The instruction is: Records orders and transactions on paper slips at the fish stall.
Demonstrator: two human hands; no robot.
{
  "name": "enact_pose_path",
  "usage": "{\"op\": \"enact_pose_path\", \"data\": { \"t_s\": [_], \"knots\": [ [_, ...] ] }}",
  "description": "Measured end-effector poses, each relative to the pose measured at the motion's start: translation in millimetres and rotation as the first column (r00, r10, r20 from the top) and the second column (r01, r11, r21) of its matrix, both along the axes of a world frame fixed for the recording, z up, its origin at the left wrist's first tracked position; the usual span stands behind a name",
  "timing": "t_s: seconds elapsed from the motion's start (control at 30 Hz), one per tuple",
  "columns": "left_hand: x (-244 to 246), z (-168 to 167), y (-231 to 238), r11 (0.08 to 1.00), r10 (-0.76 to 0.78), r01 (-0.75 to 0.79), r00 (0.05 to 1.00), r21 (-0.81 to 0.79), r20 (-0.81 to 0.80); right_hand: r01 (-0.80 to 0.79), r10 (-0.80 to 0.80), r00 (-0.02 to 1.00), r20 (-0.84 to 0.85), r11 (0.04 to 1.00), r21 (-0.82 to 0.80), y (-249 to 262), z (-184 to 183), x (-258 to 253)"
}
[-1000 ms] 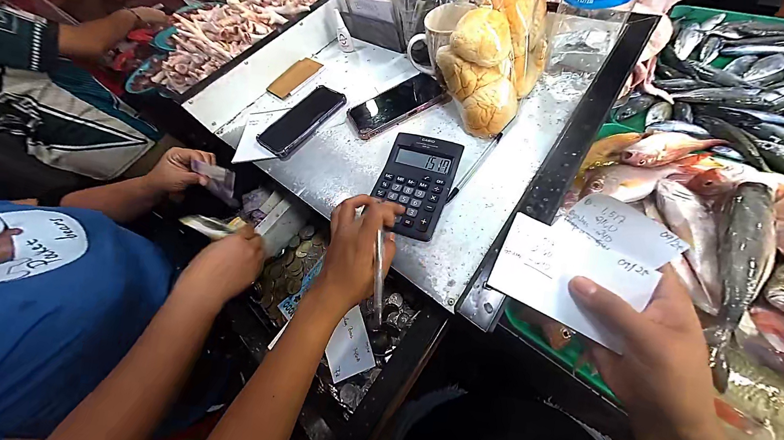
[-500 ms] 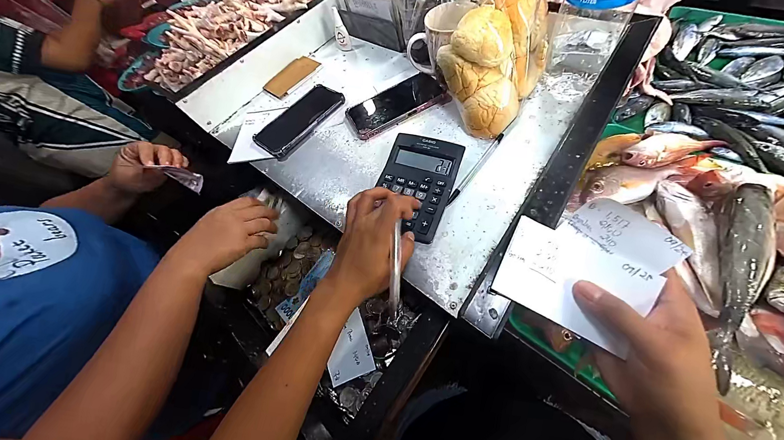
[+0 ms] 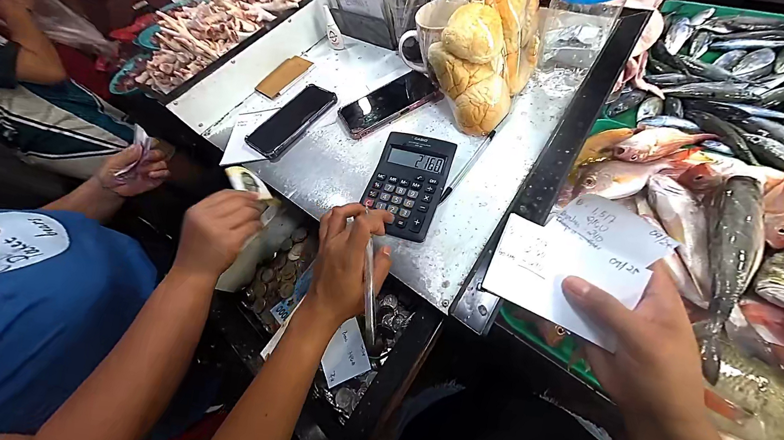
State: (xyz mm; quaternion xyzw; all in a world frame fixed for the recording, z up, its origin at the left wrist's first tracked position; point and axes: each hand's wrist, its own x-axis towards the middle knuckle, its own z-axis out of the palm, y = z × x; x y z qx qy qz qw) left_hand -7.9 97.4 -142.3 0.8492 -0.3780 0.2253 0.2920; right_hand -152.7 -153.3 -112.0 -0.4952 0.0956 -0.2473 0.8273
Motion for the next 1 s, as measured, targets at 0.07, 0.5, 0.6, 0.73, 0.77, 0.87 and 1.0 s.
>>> {"op": "enact_pose_path", "data": {
  "t_s": [0.07, 0.5, 0.6, 0.73, 0.77, 0.87, 1.0],
  "knots": [
    [-4.0, -1.1, -8.7, 0.998, -0.067, 0.067, 0.998, 0.006, -0.007, -0.001, 0.001, 1.000, 0.005, 1.000, 0.003, 0.4, 0.1, -0.3],
    [1.2, 6.2, -6.7, 0.991, -0.073, 0.049, 0.980, -0.127, -0.184, 0.007, -0.008, 1.000, 0.022, 1.000, 0.013, 1.8, -0.7, -2.0],
    [10.3, 14.0, 5.1, 0.995, 0.001, -0.016, 0.989, -0.099, -0.151, 0.016, -0.017, 1.000, 0.012, 1.000, 0.014, 2.2, -0.3, -1.9],
    [9.7, 5.7, 6.8, 0.999, -0.020, 0.012, 0.988, -0.053, -0.155, 0.026, -0.026, 1.000, -0.006, 1.000, 0.004, 3.5, -0.3, -1.7],
    [9.0, 3.5, 5.1, 0.999, -0.022, 0.015, 0.988, -0.048, -0.152, 0.025, -0.025, 1.000, -0.009, 1.000, 0.003, 4.0, -0.4, -1.9],
    [9.9, -0.4, 1.8, 1.000, -0.026, 0.027, 0.982, 0.000, -0.186, 0.024, -0.024, 1.000, -0.012, 1.000, -0.007, 4.5, 0.5, -3.1],
    [20.2, 4.7, 2.0, 1.000, -0.009, 0.007, 0.989, -0.009, -0.145, 0.031, -0.031, 1.000, -0.006, 1.000, -0.008, 5.5, 0.9, -3.4]
  ]
}}
